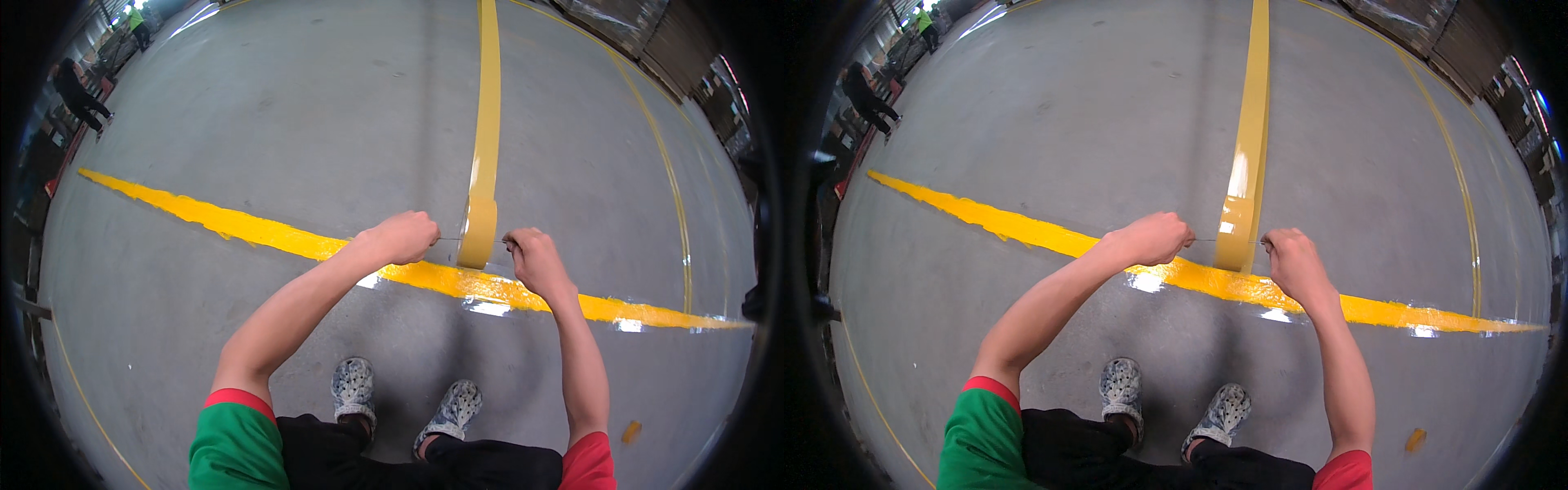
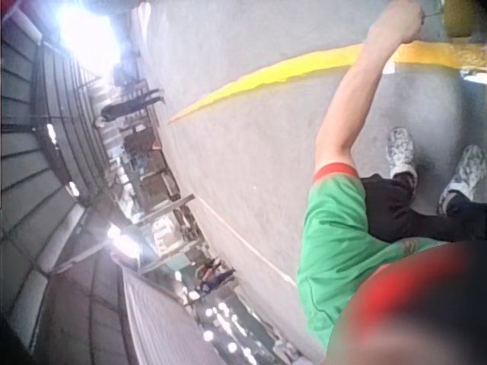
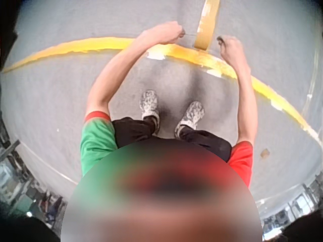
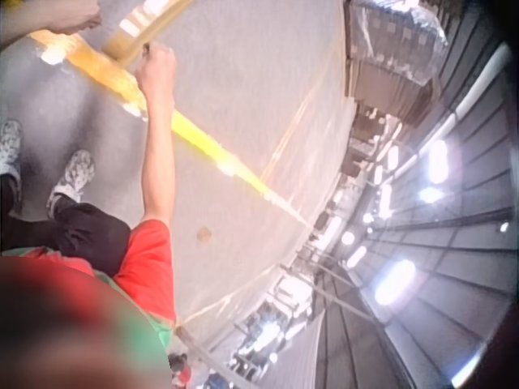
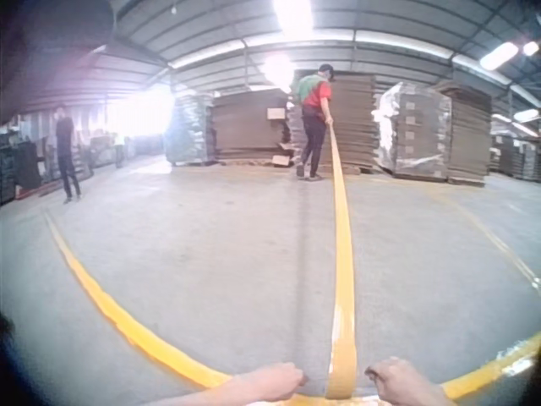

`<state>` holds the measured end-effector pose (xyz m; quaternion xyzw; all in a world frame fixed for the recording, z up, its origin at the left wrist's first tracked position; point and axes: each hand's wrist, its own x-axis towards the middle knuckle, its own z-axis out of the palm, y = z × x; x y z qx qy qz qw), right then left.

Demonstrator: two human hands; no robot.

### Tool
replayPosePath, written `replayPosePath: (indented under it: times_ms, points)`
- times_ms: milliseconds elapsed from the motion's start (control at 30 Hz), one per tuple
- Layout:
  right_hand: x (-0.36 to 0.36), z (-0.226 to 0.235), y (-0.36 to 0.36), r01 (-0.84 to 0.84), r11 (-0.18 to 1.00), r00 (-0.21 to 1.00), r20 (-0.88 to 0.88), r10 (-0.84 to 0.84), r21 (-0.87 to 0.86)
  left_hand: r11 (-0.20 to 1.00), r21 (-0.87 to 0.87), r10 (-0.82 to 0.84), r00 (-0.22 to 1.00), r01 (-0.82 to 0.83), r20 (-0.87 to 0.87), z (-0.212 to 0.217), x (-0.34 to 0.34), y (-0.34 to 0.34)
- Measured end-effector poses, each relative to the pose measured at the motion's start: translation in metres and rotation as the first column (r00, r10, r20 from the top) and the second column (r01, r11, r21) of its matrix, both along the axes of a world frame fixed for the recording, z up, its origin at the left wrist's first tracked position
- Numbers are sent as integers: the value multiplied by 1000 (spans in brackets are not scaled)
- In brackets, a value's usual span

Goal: The person applies yellow floor tape along existing painted lines in a warehouse. They unroll the tape, align it with the lines, press it down, and cut it with a utility knife. A coworker assists by holding the tape at times.

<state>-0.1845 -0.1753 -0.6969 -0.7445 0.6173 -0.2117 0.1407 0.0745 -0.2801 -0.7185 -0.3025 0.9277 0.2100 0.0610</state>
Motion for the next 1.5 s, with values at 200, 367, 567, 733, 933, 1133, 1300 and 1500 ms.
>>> replayPosePath:
  times_ms: [200,367,567,733,933,1133,1300,1500]
  points:
    - [5,-4,8,13,999,999,-31,-11,40,999,-27,-30,998,31,57,3,1,9]
    - [8,2,3,-10,999,999,37,8,48,1000,6,19,999,-19,-30,11,6,3]
    - [19,6,3,-21,994,999,27,19,104,1000,-2,-18,998,18,66,9,10,5]
    - [21,1,4,-82,984,989,-112,101,159,1000,-10,-5,996,6,87,6,12,5]
    - [22,-3,-5,-142,975,983,-89,159,168,1000,18,-18,999,17,40,7,11,6]
    - [42,-23,-10,-56,914,970,237,-44,401,998,61,-14,999,11,40,1,11,8]
    - [52,-51,-3,76,902,943,262,-203,425,929,359,138,983,-88,-117,-6,14,2]
    - [47,-60,-5,62,913,948,262,-180,402,445,821,739,664,-358,-111,-29,-13,-6]
